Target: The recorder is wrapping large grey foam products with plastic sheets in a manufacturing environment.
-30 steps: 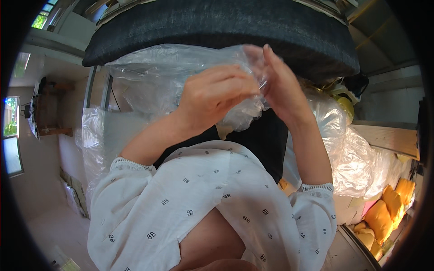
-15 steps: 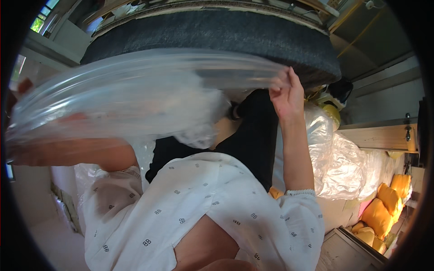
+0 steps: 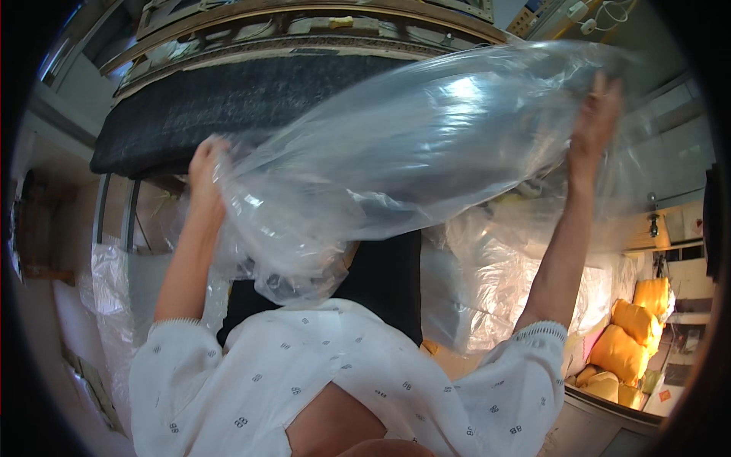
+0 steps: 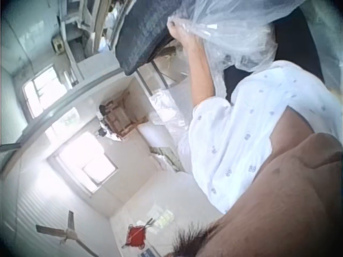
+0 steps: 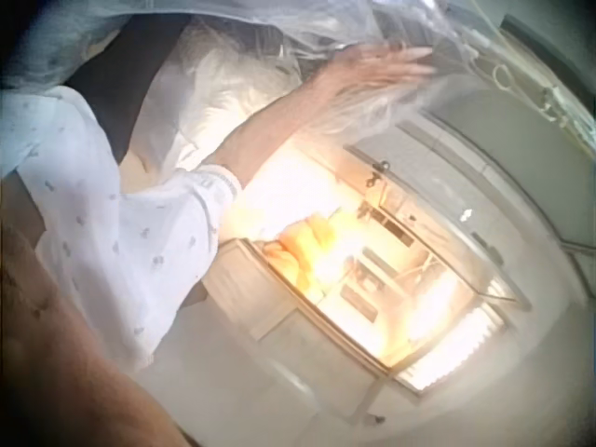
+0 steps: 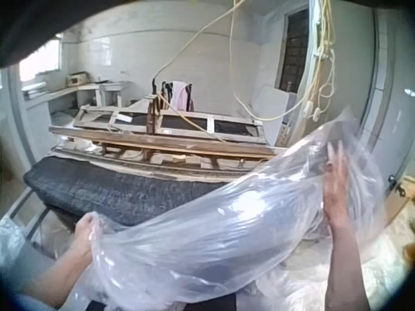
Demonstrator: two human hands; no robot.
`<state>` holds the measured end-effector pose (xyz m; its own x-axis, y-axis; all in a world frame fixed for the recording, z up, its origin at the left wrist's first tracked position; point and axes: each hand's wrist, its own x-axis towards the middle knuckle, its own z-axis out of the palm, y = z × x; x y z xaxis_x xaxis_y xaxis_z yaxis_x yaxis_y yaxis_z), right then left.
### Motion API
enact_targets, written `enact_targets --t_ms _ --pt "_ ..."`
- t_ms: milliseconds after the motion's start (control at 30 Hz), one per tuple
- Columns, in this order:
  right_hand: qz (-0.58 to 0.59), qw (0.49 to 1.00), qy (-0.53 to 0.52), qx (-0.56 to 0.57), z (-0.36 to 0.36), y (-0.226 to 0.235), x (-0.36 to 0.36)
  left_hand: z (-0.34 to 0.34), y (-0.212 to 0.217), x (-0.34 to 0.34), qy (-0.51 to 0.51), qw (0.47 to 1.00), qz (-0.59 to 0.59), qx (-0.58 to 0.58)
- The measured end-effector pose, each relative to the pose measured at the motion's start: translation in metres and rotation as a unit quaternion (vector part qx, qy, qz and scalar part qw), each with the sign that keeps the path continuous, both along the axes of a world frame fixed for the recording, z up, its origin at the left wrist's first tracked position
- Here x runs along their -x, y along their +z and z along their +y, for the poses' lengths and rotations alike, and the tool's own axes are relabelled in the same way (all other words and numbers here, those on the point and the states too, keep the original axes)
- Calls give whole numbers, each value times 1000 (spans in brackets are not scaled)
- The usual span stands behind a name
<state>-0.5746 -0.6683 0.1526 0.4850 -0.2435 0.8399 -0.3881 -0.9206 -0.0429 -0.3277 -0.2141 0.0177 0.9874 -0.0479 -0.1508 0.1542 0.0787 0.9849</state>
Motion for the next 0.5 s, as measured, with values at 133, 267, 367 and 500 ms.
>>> enact_targets --t_ms 133,267,367,500 --pt "175 971 -62 -151 -145 -118 31 113 -18 -65 98 993 -9 -66" --pt "240 953 -57 -177 -96 -130 -16 365 -31 -190 225 810 -263 -474" --pt "261 935 -18 -238 -102 -119 -26 431 -7 -264 217 731 -319 -563" --pt "203 977 -67 -30 -124 -111 -28 394 -30 -345 163 713 -302 -611"
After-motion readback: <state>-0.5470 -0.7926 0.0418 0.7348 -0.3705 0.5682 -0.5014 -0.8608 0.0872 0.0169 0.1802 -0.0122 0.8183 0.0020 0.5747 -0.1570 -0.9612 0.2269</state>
